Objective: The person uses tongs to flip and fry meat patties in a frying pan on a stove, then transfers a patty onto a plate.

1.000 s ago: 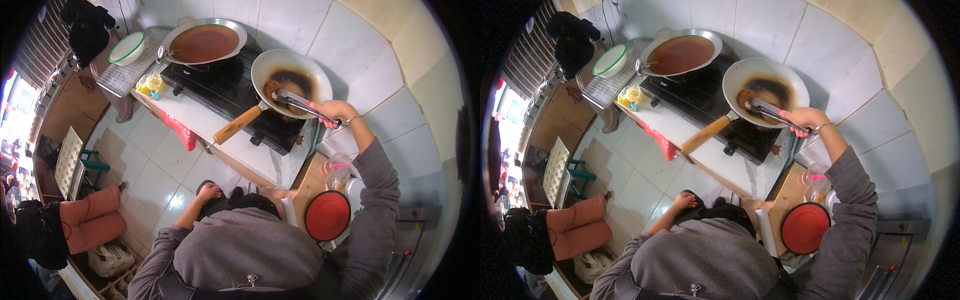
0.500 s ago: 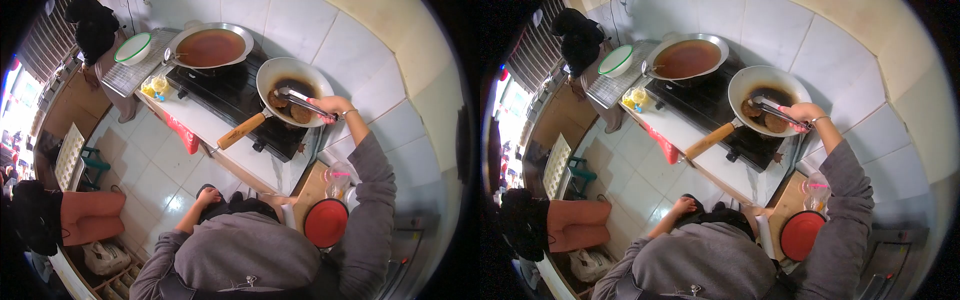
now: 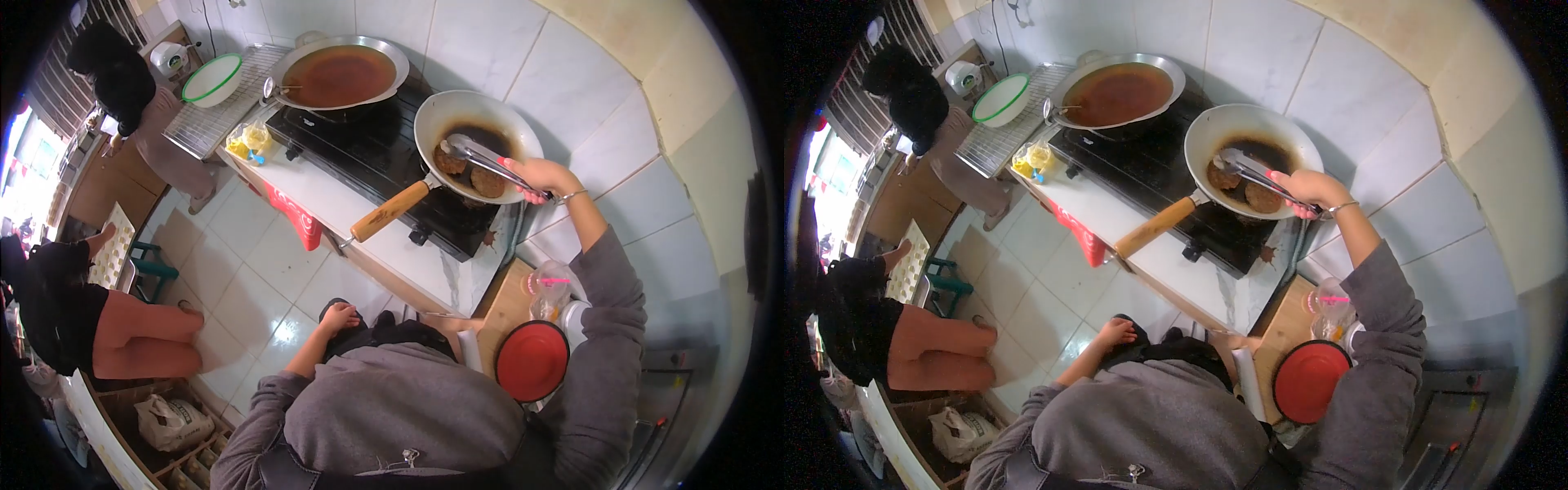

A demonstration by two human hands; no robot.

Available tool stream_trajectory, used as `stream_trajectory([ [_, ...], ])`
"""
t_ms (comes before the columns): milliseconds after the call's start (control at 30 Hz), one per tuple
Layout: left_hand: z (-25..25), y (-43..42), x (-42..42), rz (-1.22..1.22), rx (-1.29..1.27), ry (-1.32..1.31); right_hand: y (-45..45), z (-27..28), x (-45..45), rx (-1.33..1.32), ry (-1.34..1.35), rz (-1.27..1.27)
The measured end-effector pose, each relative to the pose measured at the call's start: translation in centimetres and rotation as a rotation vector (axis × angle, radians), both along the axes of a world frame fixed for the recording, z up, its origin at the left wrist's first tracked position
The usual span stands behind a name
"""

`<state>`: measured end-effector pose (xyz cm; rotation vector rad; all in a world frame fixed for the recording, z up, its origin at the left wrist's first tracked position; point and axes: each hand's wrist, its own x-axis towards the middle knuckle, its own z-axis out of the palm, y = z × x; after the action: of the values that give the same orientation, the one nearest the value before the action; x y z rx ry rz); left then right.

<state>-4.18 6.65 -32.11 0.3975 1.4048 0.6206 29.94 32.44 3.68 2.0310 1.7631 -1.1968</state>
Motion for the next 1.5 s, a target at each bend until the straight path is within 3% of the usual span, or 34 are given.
stream_trajectory([
  [567, 1.0, 0.2, 0.2, -0.011, 0.004, 0.008, -1.4, -0.9, -0.1, -0.074, -0.194, 0.123],
  [767, 0.9, 0.2, 0.0, -0.013, 0.021, 0.004, -1.1, 0.6, -0.4, 0.066, -0.198, 0.106],
  [867, 0.0, -0.2, -0.1, 0.001, 0.015, -0.01, -0.4, -0.3, 0.2, 0.111, -0.051, 0.006],
  [1167, 0.0, -0.4, -0.3, 0.016, -0.006, -0.005, -1.2, -0.9, -0.7, -0.004, -0.109, 0.082],
  [1500, 0.7, -0.1, -0.4, 0.002, 0.012, -0.007, -1.6, 0.0, 0.4, 0.063, -0.112, 0.086],
])
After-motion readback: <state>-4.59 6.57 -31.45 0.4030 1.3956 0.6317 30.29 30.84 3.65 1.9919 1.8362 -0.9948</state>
